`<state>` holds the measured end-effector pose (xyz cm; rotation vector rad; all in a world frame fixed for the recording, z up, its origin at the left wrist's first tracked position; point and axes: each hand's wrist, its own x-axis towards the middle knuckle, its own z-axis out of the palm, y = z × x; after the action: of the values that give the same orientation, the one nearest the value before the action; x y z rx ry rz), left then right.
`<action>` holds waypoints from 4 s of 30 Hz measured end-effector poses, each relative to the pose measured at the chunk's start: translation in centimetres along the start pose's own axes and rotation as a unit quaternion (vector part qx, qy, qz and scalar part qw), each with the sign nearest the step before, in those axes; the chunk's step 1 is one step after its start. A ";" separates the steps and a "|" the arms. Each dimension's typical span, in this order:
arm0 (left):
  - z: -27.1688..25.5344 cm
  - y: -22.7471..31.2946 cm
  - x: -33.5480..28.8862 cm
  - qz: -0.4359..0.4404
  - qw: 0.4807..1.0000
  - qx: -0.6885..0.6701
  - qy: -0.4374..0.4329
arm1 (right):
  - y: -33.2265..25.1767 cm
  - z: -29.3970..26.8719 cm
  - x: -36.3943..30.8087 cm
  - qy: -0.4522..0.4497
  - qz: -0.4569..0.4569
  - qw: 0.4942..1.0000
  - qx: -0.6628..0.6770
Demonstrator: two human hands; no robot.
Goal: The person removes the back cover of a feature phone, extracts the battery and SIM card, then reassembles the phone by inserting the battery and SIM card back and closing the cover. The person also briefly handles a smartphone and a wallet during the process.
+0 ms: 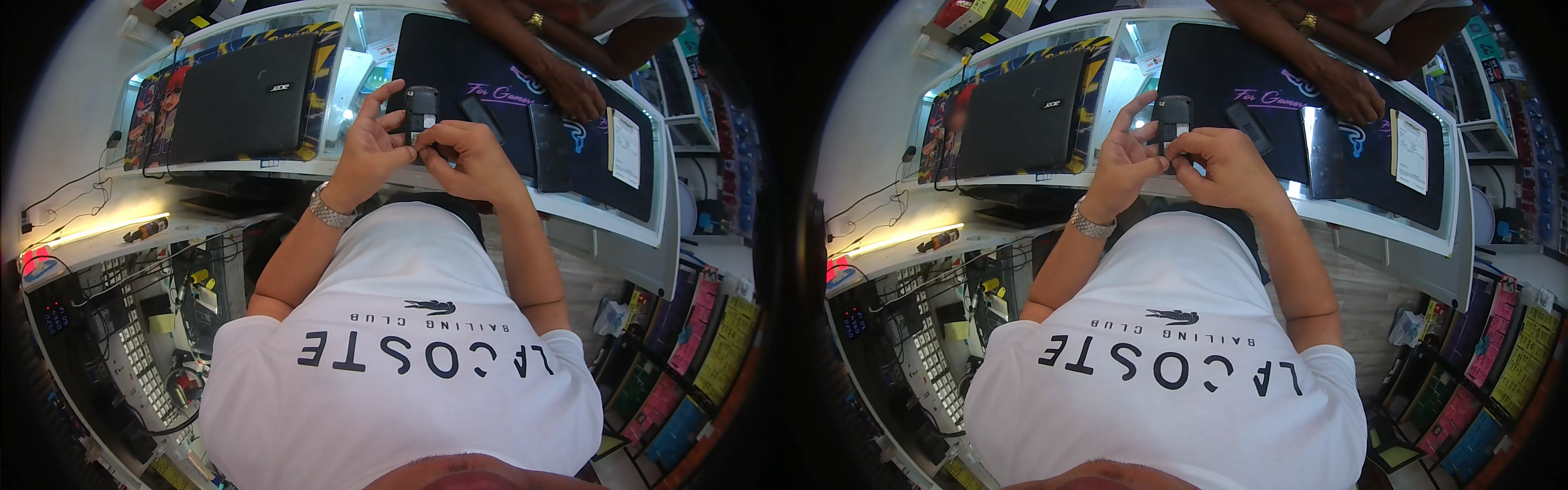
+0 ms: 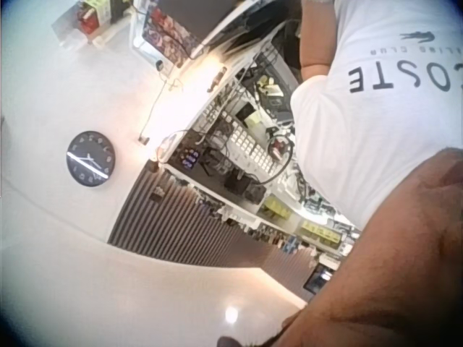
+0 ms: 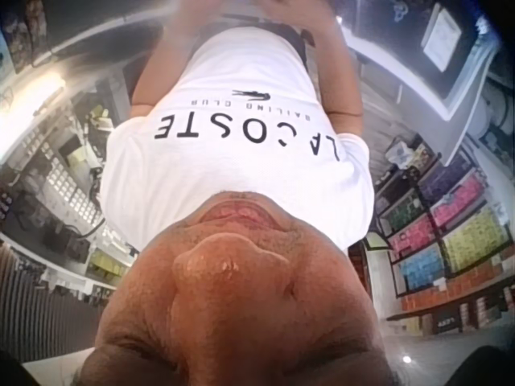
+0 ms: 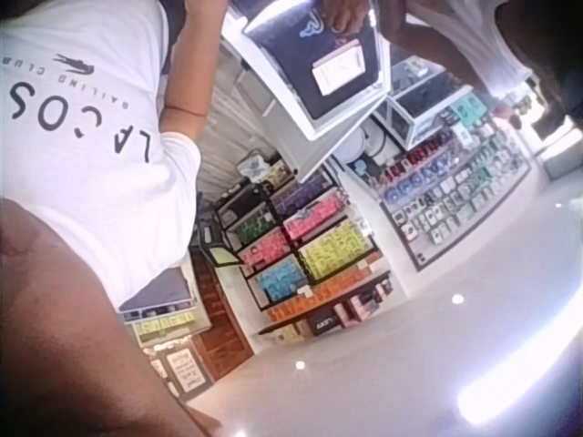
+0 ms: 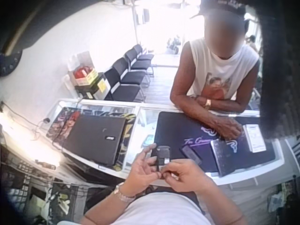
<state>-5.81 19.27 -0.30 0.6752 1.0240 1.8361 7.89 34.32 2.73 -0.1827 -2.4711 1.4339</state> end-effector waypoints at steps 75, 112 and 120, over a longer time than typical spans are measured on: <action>0.7 -1.2 -0.9 0.038 0.996 0.035 0.077 | -0.3 4.5 -1.7 0.175 -0.040 0.979 -0.094; 0.4 -1.9 -1.1 0.064 0.992 0.011 0.106 | 0.8 5.4 -1.0 0.215 -0.067 0.972 -0.069; 0.0 -2.6 -1.4 0.061 0.991 -0.003 0.122 | 1.2 5.1 -0.7 0.190 -0.061 0.978 -0.054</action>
<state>-4.06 18.65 -2.61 0.5288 1.1558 2.0656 6.95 30.51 -0.83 -0.2925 -2.2038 1.0963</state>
